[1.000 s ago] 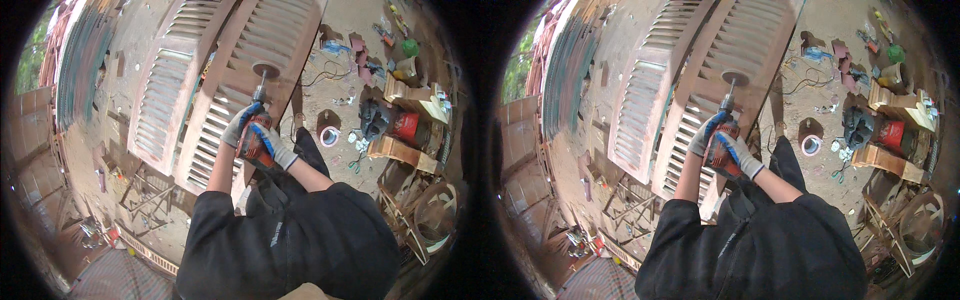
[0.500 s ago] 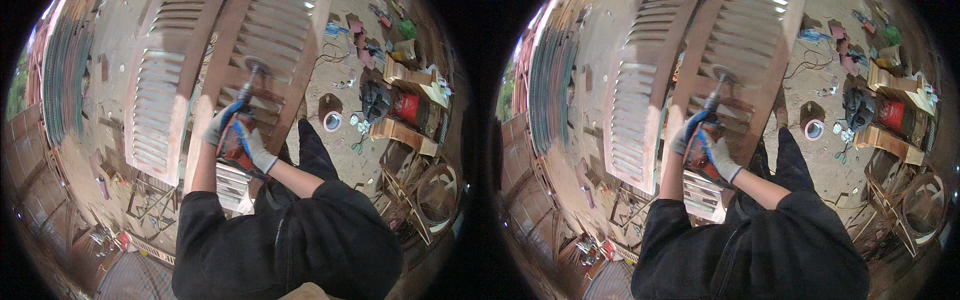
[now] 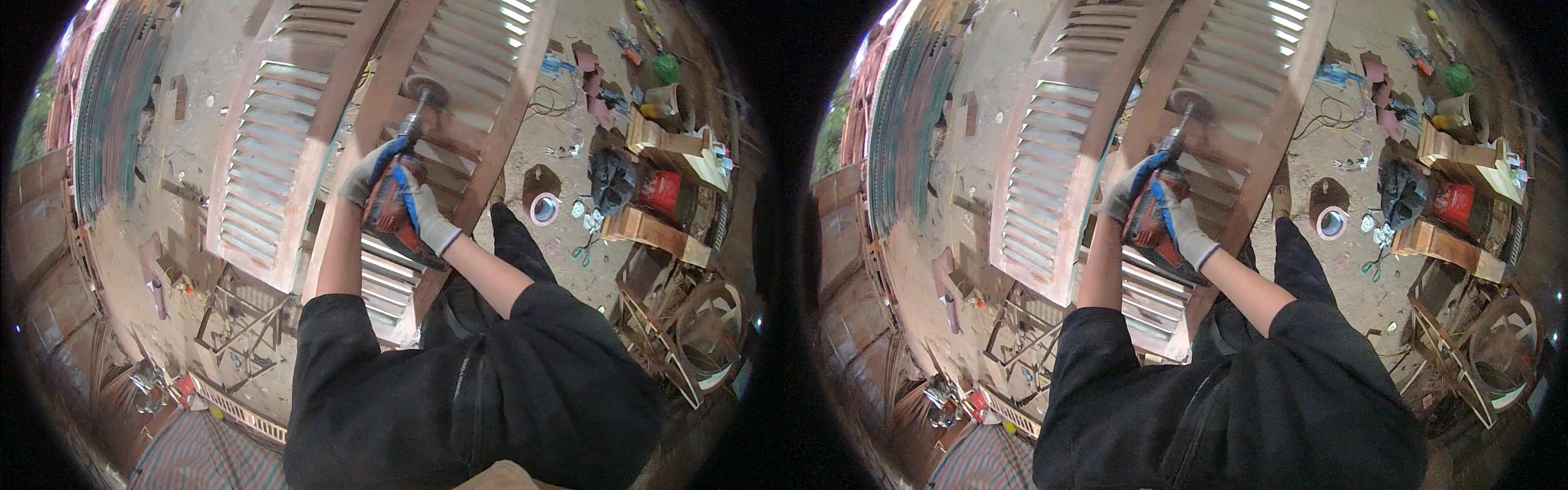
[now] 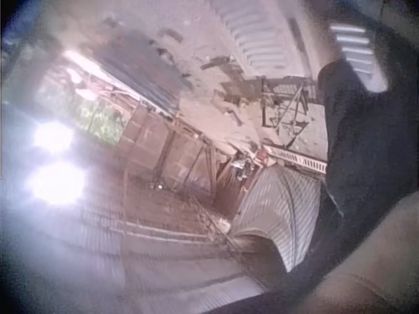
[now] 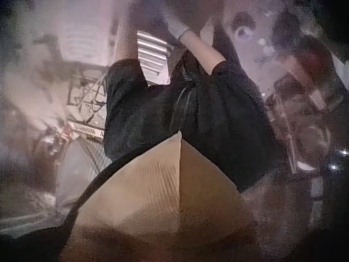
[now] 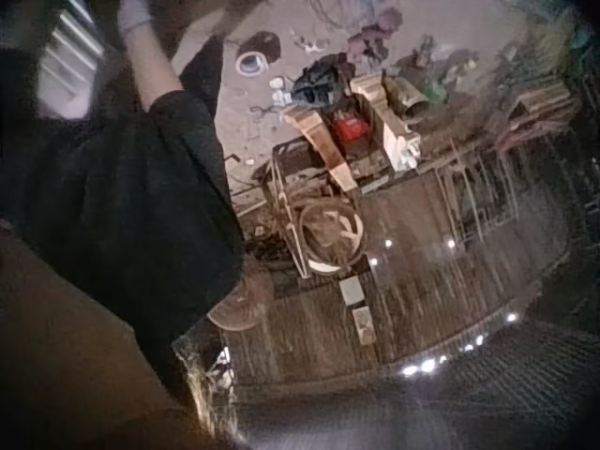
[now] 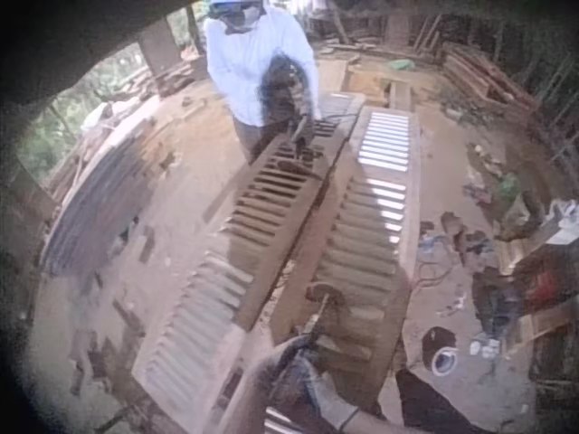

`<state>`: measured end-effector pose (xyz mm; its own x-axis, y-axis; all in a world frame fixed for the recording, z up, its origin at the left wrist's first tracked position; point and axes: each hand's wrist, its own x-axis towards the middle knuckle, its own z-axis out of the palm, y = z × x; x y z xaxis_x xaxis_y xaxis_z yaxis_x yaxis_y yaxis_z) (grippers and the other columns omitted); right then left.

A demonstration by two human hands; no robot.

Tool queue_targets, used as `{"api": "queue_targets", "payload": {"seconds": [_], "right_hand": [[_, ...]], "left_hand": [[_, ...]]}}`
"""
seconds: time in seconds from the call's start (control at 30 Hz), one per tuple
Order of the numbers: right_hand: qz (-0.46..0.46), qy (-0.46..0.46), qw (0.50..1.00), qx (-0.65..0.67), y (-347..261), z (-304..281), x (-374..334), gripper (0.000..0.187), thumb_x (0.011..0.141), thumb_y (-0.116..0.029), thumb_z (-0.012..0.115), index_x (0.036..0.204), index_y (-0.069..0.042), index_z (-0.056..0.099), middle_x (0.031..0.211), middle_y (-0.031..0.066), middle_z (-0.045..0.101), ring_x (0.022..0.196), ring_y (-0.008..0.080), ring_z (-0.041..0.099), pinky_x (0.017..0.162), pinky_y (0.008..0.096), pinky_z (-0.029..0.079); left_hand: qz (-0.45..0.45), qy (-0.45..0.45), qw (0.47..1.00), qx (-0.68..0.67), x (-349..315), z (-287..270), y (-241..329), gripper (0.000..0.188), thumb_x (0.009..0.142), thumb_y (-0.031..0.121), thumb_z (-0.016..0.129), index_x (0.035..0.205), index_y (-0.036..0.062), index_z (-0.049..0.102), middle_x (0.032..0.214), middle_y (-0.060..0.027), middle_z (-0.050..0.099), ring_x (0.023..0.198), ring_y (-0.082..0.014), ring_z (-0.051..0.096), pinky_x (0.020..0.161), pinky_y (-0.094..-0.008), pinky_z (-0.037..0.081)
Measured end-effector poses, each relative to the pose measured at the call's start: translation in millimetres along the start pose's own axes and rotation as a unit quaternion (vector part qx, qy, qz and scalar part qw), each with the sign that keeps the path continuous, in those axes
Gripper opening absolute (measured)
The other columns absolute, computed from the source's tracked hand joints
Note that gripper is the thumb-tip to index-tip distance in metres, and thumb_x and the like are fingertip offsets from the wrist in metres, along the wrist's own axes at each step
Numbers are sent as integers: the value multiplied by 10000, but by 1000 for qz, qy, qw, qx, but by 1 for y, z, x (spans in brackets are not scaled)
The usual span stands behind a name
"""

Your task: The person uses a handheld power sander to smooth the surfaces of wooden louvered shutters. They move the sander systematically across the slats and frames, repositioning the shutters as needed to reach different areas. Another person is visible in the background performing a similar task.

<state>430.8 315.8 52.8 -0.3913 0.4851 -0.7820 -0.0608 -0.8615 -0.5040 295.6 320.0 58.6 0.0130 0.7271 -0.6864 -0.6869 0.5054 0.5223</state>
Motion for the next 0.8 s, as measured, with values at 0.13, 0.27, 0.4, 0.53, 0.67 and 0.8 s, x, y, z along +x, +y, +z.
{"api": "queue_targets", "payload": {"seconds": [0.13,0.27,0.4,0.53,0.67,0.8], "right_hand": [[40,-2,998,44,12,-2,-2,730,723,-568,684,1098,47,562,969,129,632,848,225,620,761,338,496],[18,5,999,-27,18,13,24,773,713,-593,675,1069,86,576,964,147,633,846,236,616,784,351,486],[76,-115,982,126,20,-26,19,724,714,-600,671,1065,30,597,955,115,639,828,233,617,766,345,489],[-38,-8,999,26,10,-91,-4,651,739,-588,660,1044,-16,605,912,89,643,774,215,619,751,327,500],[41,-43,997,54,9,-126,-2,680,723,-604,667,1054,-13,598,938,92,639,802,207,618,763,331,500],[59,-56,996,46,4,-111,-3,691,718,-600,674,1057,-4,593,930,88,640,796,199,621,747,316,503]], "left_hand": [[5,-26,993,113,7,-9,-7,341,923,186,535,1214,10,512,1041,-62,608,845,-127,598,729,-230,498],[43,-35,998,33,-12,3,22,221,911,237,544,1077,91,531,796,-32,577,694,-133,576,617,-255,495],[-25,-27,998,-56,-2,18,-17,200,881,286,590,958,101,602,747,-40,611,627,-147,599,577,-259,502],[3,16,999,50,36,40,-80,246,885,276,593,1003,62,616,797,-37,634,659,-132,608,593,-259,505],[-11,-25,997,-67,40,60,-109,254,887,274,585,990,44,612,811,-54,642,686,-155,625,606,-283,522],[-7,-8,994,-106,25,59,-95,235,903,271,550,1014,74,609,778,-67,646,639,-171,628,578,-299,533]]}}
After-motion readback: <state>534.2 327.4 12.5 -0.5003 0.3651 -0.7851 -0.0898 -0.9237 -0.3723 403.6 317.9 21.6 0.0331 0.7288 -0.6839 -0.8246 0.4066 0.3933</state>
